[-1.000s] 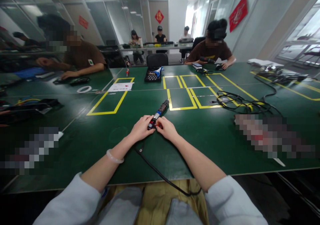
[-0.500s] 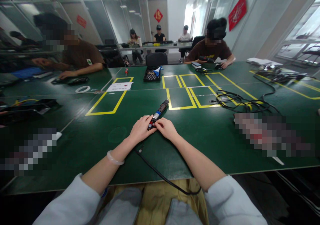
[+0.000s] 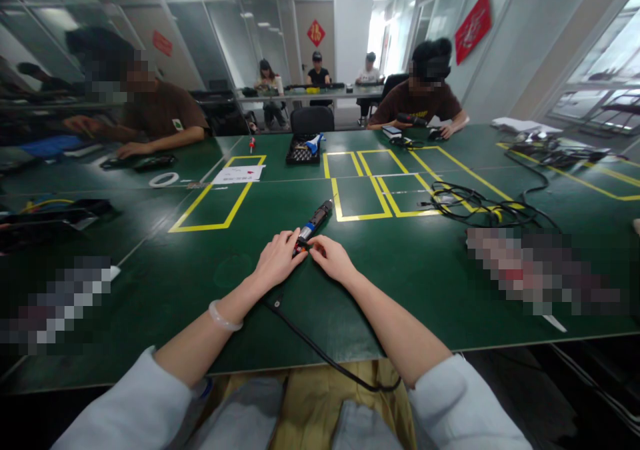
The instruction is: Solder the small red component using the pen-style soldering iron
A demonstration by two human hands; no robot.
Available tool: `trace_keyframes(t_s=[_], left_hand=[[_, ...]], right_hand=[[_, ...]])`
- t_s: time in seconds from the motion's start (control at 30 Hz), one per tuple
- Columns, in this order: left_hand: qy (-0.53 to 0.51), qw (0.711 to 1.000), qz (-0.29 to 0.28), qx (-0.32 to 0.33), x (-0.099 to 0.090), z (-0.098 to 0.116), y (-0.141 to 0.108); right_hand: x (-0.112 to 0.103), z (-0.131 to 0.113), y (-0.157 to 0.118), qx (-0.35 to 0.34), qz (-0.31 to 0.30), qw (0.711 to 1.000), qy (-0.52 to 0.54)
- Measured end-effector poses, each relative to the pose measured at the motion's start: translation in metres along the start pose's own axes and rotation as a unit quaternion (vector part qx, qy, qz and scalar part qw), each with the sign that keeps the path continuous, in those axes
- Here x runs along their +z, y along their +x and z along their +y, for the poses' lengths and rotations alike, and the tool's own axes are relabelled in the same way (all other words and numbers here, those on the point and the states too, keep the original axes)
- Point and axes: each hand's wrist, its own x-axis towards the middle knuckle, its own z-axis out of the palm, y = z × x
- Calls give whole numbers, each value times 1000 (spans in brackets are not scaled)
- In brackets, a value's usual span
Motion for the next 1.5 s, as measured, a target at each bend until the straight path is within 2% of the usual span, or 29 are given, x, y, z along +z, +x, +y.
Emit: trace_keyframes(t_s=[0.17, 0.57, 0.7, 0.83, 0.97, 1.03, 1.17, 1.27, 1.37, 1.43, 1.5], left_hand=[[28, 999, -24, -35, -9, -40, -5], [100, 969, -71, -214, -34, -185, -41], [116, 953, -85, -268, -43, -218, -52], [143, 931, -99, -320, -50, -240, -60], [165, 918, -88, -350, -55, -248, -66], [171, 918, -62, -351, -57, -246, -69], [181, 933, 5, -311, -61, -233, -76], [205, 938, 0, -279, -66, -226, -77], [224, 931, -2, -287, -74, -219, -69], [180, 936, 4, -303, -77, -209, -56], [57, 953, 18, -296, -76, -190, -40]], right_hand=[[-4, 1, 0, -1, -3, 1000, 0], [-2, -1, -1, 5, -15, 1000, -14], [-3, -1, -1, 6, -18, 1000, -19], [-3, -1, -1, 2, -18, 1000, -24], [-3, 0, -1, -1, -20, 999, -28], [-2, 1, 0, -4, -22, 999, -32], [0, 2, 0, -6, -23, 999, -36], [1, 2, 0, -4, -25, 999, -39], [1, 2, 0, -4, -25, 999, -39], [1, 2, 0, -3, -25, 999, -37], [1, 1, 0, -1, -25, 999, -34]])
